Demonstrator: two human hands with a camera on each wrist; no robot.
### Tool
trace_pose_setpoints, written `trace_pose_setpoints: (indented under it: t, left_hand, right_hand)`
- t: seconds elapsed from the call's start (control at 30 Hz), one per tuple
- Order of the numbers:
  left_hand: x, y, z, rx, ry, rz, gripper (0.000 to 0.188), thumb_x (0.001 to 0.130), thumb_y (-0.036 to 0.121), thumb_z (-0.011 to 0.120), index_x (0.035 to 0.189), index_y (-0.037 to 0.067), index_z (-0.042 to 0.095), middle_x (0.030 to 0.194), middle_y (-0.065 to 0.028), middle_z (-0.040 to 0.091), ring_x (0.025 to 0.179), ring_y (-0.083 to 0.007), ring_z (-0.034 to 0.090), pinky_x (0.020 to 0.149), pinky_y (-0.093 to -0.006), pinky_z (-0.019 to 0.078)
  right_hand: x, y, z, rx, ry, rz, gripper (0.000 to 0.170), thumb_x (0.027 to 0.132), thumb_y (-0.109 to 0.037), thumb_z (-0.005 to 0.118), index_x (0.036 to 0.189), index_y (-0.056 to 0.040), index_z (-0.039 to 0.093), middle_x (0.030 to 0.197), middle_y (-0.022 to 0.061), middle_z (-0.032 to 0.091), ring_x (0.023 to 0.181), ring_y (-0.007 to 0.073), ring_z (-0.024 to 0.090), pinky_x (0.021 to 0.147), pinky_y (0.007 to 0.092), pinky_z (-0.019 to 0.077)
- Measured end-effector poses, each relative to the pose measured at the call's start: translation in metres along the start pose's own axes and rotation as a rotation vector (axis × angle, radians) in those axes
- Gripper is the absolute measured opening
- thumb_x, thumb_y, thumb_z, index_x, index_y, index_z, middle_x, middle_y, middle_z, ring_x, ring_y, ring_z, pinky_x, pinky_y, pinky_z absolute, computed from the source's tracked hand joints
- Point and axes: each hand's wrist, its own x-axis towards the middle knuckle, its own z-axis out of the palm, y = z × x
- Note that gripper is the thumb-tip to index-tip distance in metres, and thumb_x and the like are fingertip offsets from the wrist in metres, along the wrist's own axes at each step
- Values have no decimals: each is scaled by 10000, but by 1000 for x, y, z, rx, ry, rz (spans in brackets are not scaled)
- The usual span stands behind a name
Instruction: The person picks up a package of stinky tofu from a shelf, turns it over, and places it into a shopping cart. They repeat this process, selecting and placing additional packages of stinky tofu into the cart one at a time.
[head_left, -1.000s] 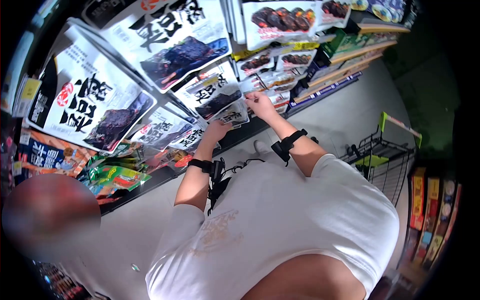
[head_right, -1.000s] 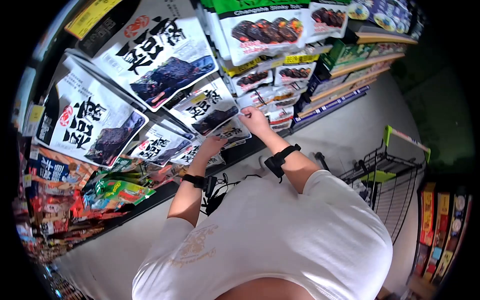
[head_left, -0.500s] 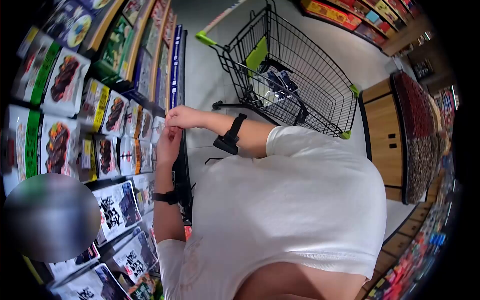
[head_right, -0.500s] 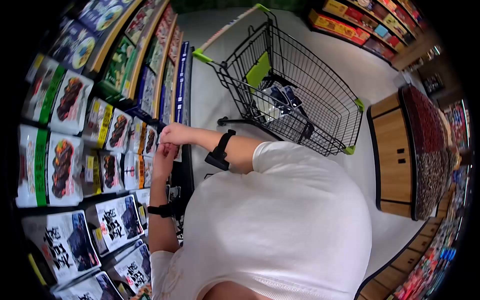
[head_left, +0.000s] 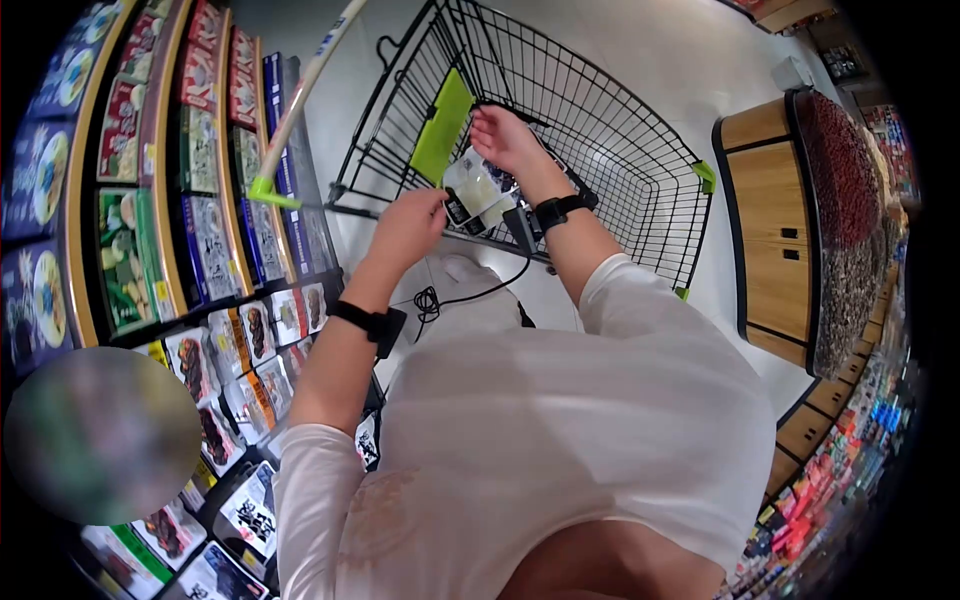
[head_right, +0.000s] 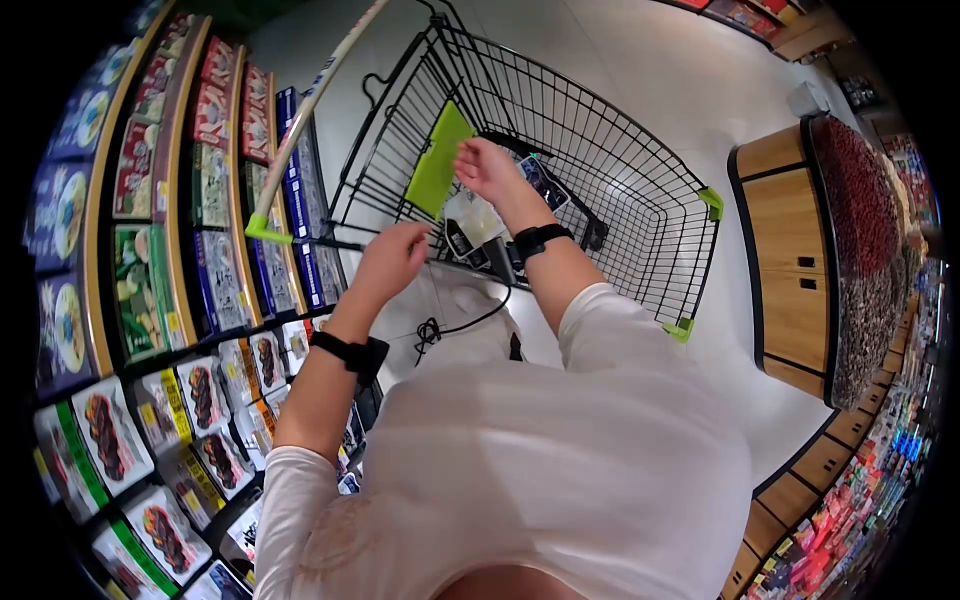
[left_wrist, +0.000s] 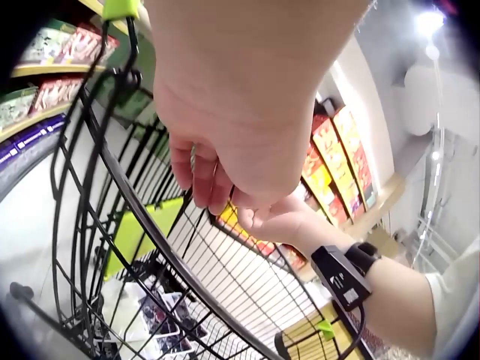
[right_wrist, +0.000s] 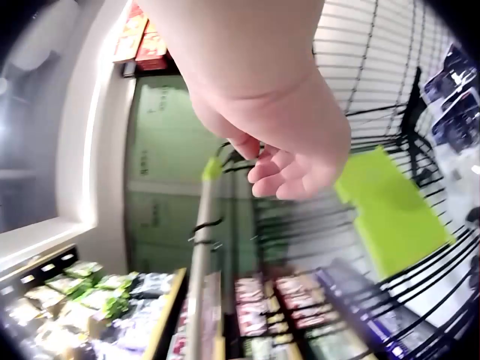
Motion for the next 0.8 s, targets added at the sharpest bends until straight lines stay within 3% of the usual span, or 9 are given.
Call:
trace_pose_setpoints:
  t: [0.1,0.2,0.27,0.3,0.47,0.53,0.67,0.7,0.8]
  left_hand:
    - [40,-13,48,107,-106,-20,191,793,140,568,961,67,621,871,-124,629,837,-301,599,718,-382,486]
    - [46,-25,81,90,-104,-41,115,789,170,559,807,58,574,762,-113,600,756,-315,591,655,-440,473]
    - [48,-23,83,181,-209,-80,117,787,183,566,749,74,553,710,-92,591,687,-297,590,606,-413,484]
    - [47,-24,86,217,-66,-5,126,778,181,571,699,92,530,652,-66,569,622,-269,581,548,-387,484]
    - [44,-26,83,211,-115,-19,114,732,160,596,672,110,513,607,-40,531,581,-225,568,489,-364,463]
    - [45,-28,85,209,-114,-34,113,715,151,604,668,112,508,591,-31,514,565,-213,559,471,-358,454]
    - [42,-30,86,249,-58,49,136,685,127,617,647,113,488,548,-5,443,517,-165,510,437,-301,415]
    - [42,-29,84,217,-74,43,128,689,108,621,657,111,498,552,-12,454,508,-176,510,432,-307,411]
    - [45,-30,85,259,-77,50,138,675,122,621,643,114,487,553,1,446,513,-156,501,440,-290,399]
  right_hand:
    - [65,14,-109,23,329,169,130,852,-235,540,787,-122,547,704,1,565,645,164,572,607,282,489]
    - [101,57,-203,-32,540,279,128,856,-196,525,774,-98,536,674,13,546,621,170,567,563,280,494]
    - [101,78,-221,-17,731,256,57,849,-131,526,822,-80,530,723,39,540,687,183,569,608,276,511]
    - [108,96,-241,-2,710,271,56,847,-136,543,860,-84,529,777,46,542,724,186,565,616,276,513]
    - [118,141,-249,99,820,313,141,849,-162,589,950,-82,533,944,71,532,811,203,550,645,276,519]
    - [126,153,-247,124,697,276,211,859,-204,603,995,-65,521,966,70,511,806,211,550,652,274,522]
    - [142,179,-266,399,716,175,294,866,-223,605,1023,-16,468,996,70,508,883,243,590,673,279,544]
    - [144,184,-275,476,643,145,221,847,-204,624,938,-69,475,853,56,493,816,256,619,621,310,559]
    - [167,179,-277,511,577,185,202,847,-166,627,907,-56,468,801,56,486,760,258,629,618,317,569]
